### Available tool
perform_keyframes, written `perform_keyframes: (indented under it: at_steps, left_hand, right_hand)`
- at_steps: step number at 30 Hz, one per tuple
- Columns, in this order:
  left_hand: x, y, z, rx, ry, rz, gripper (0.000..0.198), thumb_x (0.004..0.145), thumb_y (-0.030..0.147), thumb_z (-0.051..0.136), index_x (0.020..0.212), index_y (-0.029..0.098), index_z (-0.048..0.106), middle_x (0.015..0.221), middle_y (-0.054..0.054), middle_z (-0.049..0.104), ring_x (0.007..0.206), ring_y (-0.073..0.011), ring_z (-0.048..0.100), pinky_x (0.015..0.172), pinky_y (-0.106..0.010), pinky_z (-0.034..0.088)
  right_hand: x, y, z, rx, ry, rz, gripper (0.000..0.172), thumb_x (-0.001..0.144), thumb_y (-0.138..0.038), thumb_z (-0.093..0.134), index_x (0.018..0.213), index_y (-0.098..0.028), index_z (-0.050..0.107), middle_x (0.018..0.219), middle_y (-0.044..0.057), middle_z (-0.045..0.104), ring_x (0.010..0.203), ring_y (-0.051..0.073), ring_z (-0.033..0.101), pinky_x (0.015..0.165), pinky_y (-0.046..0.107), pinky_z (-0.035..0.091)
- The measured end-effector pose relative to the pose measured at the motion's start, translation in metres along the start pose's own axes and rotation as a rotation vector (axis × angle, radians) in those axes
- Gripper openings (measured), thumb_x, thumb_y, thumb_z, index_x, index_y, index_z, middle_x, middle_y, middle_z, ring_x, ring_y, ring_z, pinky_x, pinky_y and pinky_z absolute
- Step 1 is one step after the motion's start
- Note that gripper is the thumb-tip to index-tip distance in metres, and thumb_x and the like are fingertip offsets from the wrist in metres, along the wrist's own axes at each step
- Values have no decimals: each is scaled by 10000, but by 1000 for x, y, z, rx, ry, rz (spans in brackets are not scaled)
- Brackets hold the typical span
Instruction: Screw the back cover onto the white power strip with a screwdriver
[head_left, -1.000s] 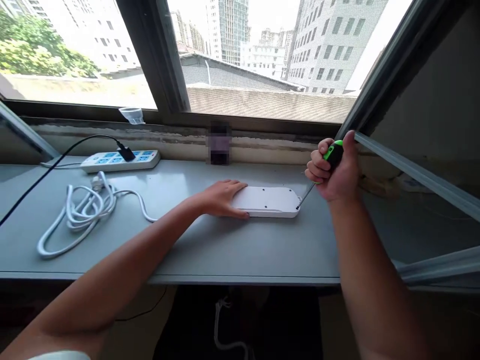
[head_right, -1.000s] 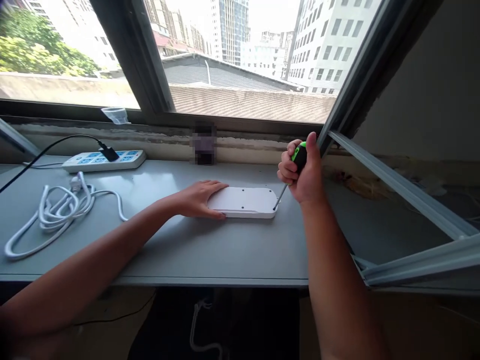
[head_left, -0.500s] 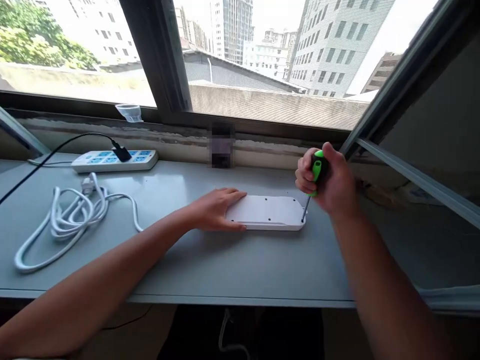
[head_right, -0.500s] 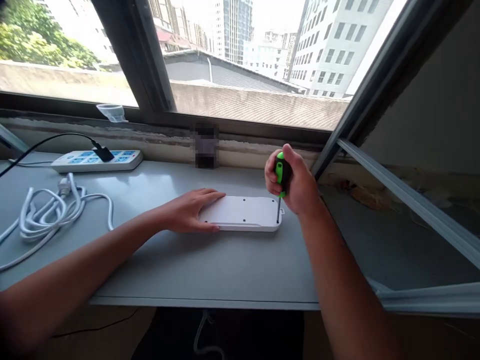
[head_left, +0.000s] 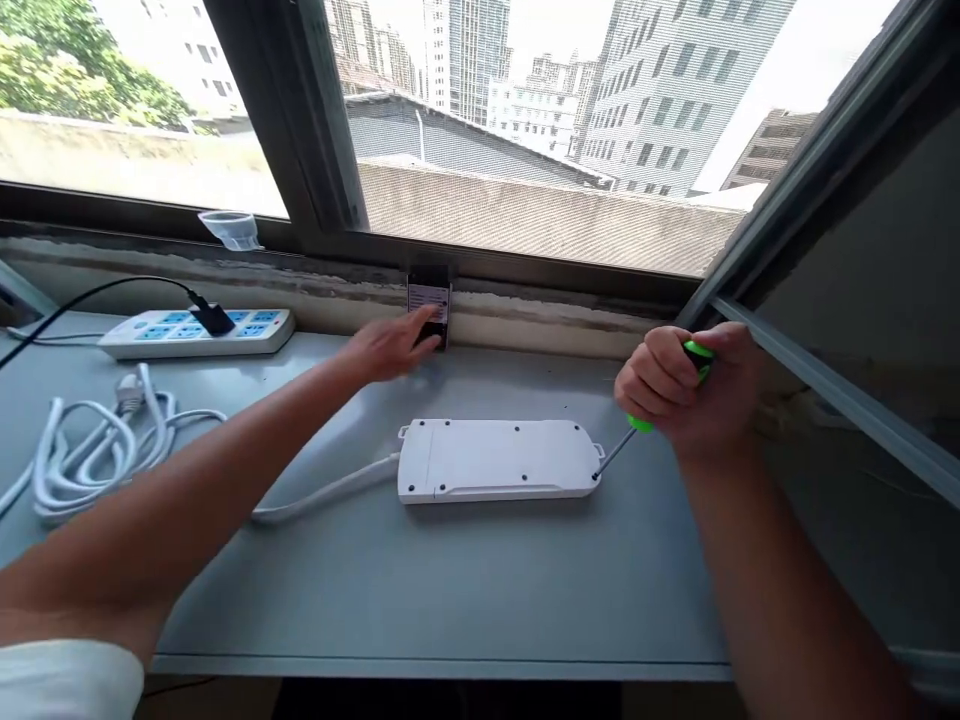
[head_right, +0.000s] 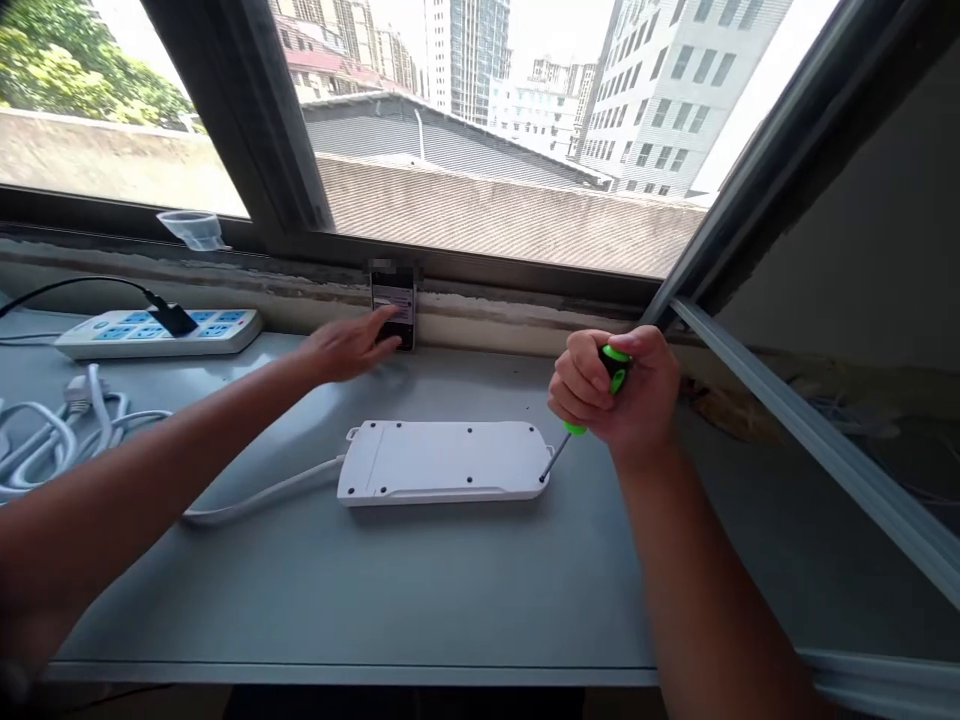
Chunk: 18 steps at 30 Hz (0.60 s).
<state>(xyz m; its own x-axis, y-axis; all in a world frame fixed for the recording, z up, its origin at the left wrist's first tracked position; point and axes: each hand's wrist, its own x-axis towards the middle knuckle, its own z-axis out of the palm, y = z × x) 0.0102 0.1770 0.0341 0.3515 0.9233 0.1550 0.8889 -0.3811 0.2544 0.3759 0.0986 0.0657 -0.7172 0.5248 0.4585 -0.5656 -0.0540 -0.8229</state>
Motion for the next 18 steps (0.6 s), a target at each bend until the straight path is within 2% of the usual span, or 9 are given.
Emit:
perform_keyframes:
  at_steps: [2, 4, 6, 7, 10, 12, 14, 16, 18]
  left_hand:
    - [7, 6, -14, 22, 68, -7, 631, 1136, 519, 352, 1641, 150, 274, 1715, -128, 412, 1368, -325, 601, 1126, -425, 426]
    - [4, 15, -25, 15, 130, -16, 661, 1132, 502, 364, 1666, 148, 201, 1725, -145, 374, 1291, -312, 636, 1108, -442, 440]
    - [-7, 23, -28, -20, 159, -21, 666, 1128, 517, 340, 1650, 122, 223, 1627, -178, 484, 1168, -294, 678, 1076, -457, 468]
    - [-16, 26, -25, -47, 142, -14, 647, 1118, 531, 343, 1605, 106, 307, 1521, -182, 580, 1128, -291, 688, 1054, -450, 488]
    - [-45, 34, -7, -147, -53, 78, 570, 1020, 631, 492, 1338, 174, 613, 1327, -121, 725, 1150, -283, 709, 969, -354, 556]
    - [-63, 38, 9, -218, -232, 148, 666, 961, 706, 565, 1416, 221, 606, 1470, -122, 665, 1269, -309, 672, 1021, -358, 549]
    - [-76, 40, 20, -225, -326, 196, 763, 914, 725, 629, 1475, 211, 573, 1536, -148, 609, 1364, -340, 613, 1129, -393, 496]
    - [-82, 42, 25, -201, -370, 255, 825, 875, 715, 688, 1491, 179, 565, 1537, -166, 593, 1407, -365, 570, 1191, -413, 448]
    - [-84, 42, 24, -193, -390, 300, 896, 831, 710, 738, 1517, 166, 547, 1544, -168, 576, 1427, -378, 545, 1202, -407, 438]
  right_hand:
    - [-1, -1, -3, -7, 8, -1, 343, 927, -423, 484, 672, -197, 523, 472, -51, 300, 382, 100, 271, 420, 261, 295]
    - [-3, -3, -4, -15, 13, 7, 337, 925, -421, 496, 678, -195, 527, 483, -49, 312, 390, 100, 285, 426, 259, 306]
    - [-4, -3, -3, -30, 31, 15, 320, 922, -432, 525, 709, -195, 558, 492, -54, 324, 391, 100, 286, 426, 257, 314]
    - [-4, -3, -2, -42, 57, 12, 322, 929, -455, 543, 739, -198, 580, 493, -61, 324, 385, 98, 274, 418, 254, 310]
    - [-1, 3, 7, -97, 208, -40, 392, 966, -581, 611, 816, -219, 601, 489, -93, 303, 359, 83, 193, 375, 233, 272]
    - [1, 9, 14, -143, 315, -82, 450, 953, -636, 668, 792, -226, 576, 494, -101, 302, 357, 74, 161, 350, 219, 245]
    - [3, 14, 20, -183, 360, -106, 469, 924, -638, 717, 764, -223, 570, 508, -97, 327, 363, 68, 171, 340, 211, 238]
    - [4, 17, 24, -212, 303, -115, 499, 936, -660, 690, 735, -218, 576, 512, -88, 344, 358, 66, 202, 339, 211, 247]
    - [4, 19, 25, -223, 166, -101, 550, 978, -682, 613, 698, -212, 560, 500, -82, 336, 336, 62, 231, 340, 214, 254]
